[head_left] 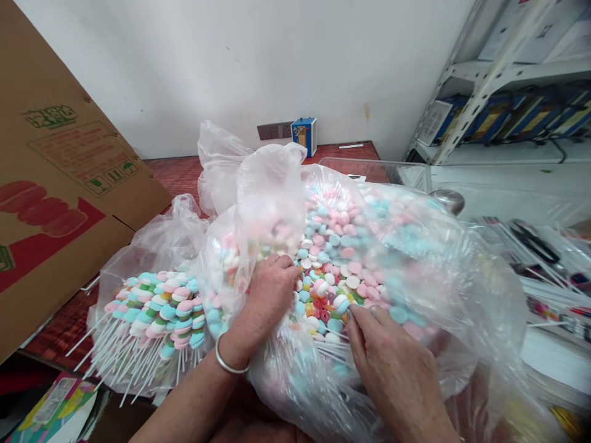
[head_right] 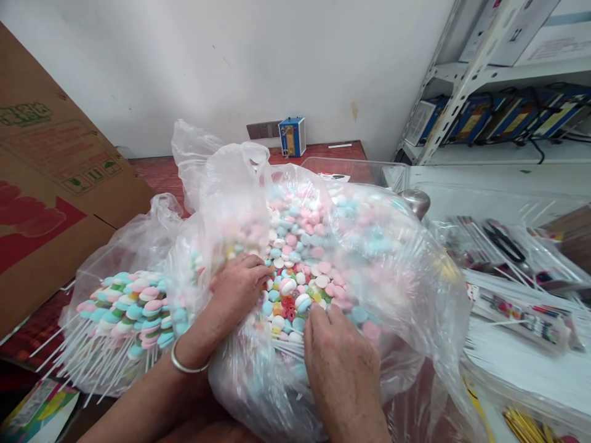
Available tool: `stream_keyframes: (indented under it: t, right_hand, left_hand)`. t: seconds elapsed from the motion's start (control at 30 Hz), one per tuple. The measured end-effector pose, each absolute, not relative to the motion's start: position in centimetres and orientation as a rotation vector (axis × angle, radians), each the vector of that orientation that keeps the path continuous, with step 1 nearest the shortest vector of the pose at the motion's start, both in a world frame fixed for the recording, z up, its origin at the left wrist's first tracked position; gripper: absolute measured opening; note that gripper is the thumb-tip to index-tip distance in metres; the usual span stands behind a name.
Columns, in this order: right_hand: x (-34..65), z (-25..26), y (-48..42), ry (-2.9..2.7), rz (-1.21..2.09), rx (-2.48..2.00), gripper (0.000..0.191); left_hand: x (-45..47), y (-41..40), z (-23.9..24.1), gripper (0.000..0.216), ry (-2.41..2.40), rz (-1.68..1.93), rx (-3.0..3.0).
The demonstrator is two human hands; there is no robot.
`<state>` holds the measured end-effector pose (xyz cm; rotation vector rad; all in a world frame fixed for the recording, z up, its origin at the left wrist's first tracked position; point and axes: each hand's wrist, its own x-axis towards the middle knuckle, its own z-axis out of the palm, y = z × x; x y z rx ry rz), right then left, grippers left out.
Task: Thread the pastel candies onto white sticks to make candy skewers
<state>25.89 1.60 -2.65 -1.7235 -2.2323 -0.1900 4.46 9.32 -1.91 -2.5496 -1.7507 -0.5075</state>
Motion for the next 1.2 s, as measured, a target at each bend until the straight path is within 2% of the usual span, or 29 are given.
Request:
stream_keyframes:
  t: [0.17, 0.27, 0.37, 0.5, 0.6, 0.73, 0.97, 1.2]
  right_hand:
    - [26.0, -2.8, 1.6, -2.226, -0.140, -1.738, 0.020]
    - [25.9, -2.8, 1.7, -2.216, -0.158, -1.736, 0.022]
    - [25.8, -2.8, 1.7, -2.176, -0.165, -1.719, 0.026]
    - [26.0, -2.5, 1.4, -2.127, -0.136, -1.625, 0.025]
    - [26.0, -2.1, 1.2, -2.077, -0.127, -1.582, 0.024]
    - [25.6, -1.4, 1.1, -2.063, -0.163, -1.527, 0.029]
    - [24.9, -1.2, 1.0, -2.068, -0.251, -1.579, 0.040]
    - [24.6, -2.4, 1.1, -1.924, 0.279, -1.513, 0.034]
  left_hand:
    - [5.0, 9.7, -2.3, 0.017, -1.665, -0.339, -2.581]
    - [5.1, 9.7, -2.3, 0.015, -1.652, -0.427, -2.594]
    - [5.1, 9.5, -1.8, 0.013, -1.815, -0.803, -2.634]
    - [5.1, 9.0, -0.6, 0.008, -2.437, -1.660, -2.527]
    - [5.1, 8.7, -0.2, 0.021, -2.870, -2.079, -2.324]
    - [5.1, 8.7, -0.4, 0.036, -3.060, -2.309, -2.091]
    - [5.4, 8.6, -0.9, 0.037, -2.932, -2.779, -1.901]
    - [5.1, 8.2, -0.8, 0.041, -2.930, -3.180, -1.628]
